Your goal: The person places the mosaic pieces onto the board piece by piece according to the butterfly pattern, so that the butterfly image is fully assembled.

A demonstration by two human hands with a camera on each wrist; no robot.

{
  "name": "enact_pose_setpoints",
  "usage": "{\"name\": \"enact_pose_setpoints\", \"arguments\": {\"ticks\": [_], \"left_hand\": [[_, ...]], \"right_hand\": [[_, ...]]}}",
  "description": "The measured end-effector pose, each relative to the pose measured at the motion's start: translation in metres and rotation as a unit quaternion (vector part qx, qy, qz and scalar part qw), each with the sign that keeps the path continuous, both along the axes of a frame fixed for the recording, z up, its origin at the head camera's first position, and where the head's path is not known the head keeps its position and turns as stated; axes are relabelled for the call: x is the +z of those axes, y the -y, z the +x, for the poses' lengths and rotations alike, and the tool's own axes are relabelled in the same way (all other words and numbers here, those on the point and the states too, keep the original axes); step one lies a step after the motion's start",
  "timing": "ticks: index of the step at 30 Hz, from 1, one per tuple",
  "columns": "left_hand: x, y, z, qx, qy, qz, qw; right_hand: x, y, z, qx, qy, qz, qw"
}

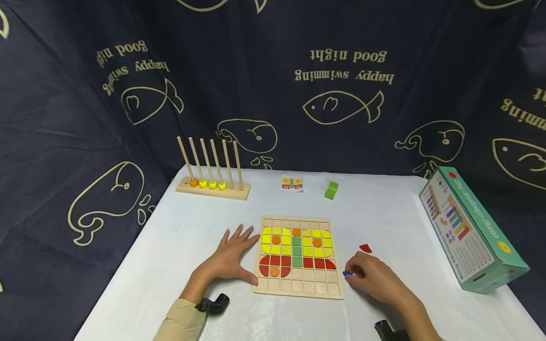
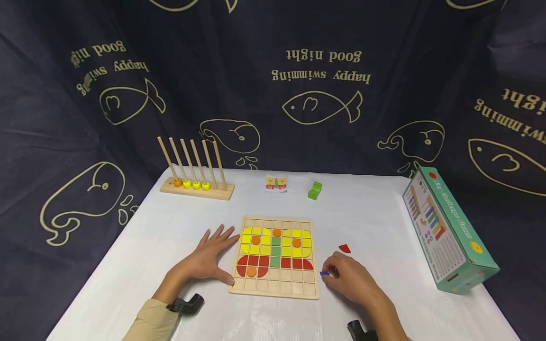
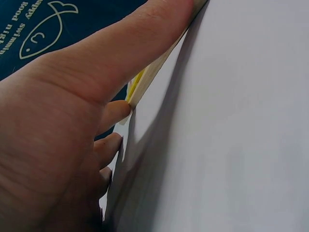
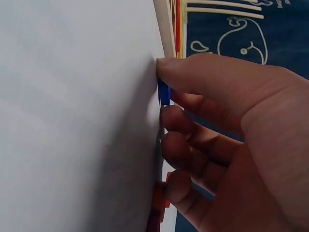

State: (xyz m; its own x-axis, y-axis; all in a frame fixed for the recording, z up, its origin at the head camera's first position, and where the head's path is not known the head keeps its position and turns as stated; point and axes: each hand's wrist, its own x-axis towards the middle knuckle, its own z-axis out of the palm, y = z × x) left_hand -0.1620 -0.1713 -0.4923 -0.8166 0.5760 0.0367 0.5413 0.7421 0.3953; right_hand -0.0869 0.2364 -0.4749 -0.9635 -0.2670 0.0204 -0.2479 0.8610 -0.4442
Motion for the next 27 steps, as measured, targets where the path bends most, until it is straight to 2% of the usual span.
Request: {"name": "enact_pose_setpoints", "arguments": {"ticks": [3,6,11,15,20,27], "left_hand": [[0.001,0.000,0.000,-0.004,0.001,0.003,1.0000],[0.002,0.000,0.000,-0.008,0.001,0.012,0.9999],[0.000,0.000,0.000,-0.008,-0.006,0.008,0.9999],[0.000,0.000,-0.001,-0.005,-0.009,-0.001,1.0000],[0.001,-0.001,0.000,-0.002,-0.006,0.008,0.9999],[0.000,-0.001,0.000,-0.002,-0.007,0.005,1.0000]], "right_hand": [[0.000,0.003,-0.003,-0.006,-0.021,0.006,0.9997],[0.002,0.011,-0.006,0.002,-0.035,-0.016,0.9993],[0.005,0.034,-0.010,0.048,-0.049,-0.052,0.9963],[0.006,0.057,-0.013,0.079,-0.052,-0.038,0.9948],[0.005,0.083,-0.014,0.107,-0.057,-0.009,0.9926],[0.003,0.101,-0.017,0.133,-0.073,0.001,0.9884]]}}
